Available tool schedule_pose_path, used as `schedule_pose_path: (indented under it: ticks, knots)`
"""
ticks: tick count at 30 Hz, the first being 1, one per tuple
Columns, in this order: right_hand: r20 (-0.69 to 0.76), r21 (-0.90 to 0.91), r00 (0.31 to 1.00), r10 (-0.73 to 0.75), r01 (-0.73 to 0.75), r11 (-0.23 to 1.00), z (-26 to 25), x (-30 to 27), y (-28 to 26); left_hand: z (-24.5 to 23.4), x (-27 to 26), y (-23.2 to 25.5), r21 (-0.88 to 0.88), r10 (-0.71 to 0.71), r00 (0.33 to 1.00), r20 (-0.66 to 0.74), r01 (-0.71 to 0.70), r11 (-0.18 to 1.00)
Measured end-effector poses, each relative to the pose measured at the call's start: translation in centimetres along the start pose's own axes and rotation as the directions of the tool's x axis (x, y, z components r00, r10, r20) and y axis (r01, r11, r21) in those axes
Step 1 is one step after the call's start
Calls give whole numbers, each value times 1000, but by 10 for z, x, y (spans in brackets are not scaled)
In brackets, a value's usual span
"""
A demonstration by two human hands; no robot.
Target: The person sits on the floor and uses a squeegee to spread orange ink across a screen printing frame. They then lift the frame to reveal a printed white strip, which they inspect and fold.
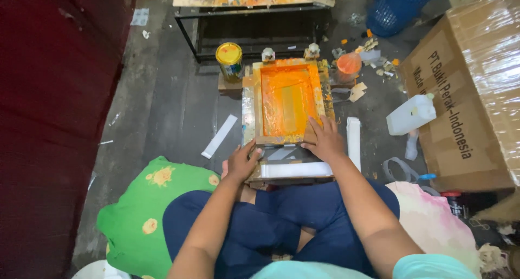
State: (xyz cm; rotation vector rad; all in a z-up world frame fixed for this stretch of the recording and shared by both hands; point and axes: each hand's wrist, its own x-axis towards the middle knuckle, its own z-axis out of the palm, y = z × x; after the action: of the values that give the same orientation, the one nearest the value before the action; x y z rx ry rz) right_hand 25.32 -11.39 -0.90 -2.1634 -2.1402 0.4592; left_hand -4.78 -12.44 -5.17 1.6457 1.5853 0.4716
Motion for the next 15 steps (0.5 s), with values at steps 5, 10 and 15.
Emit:
schedule_pose_path:
  ticks: [5, 10, 15]
  knots:
    - [-4, -36, 1000, -19, 19, 999, 2, 2, 6, -2, 2, 0, 42, -18, 999, 26, 17, 999]
    - [-45, 29, 999, -18, 20, 999, 6, -1, 8, 6, 3, -6, 67, 8, 1000, 21, -9, 998]
    - [-51, 57, 999, -17, 20, 998, 13, 10, 14, 11, 8, -17, 122, 32, 999, -19, -30, 992]
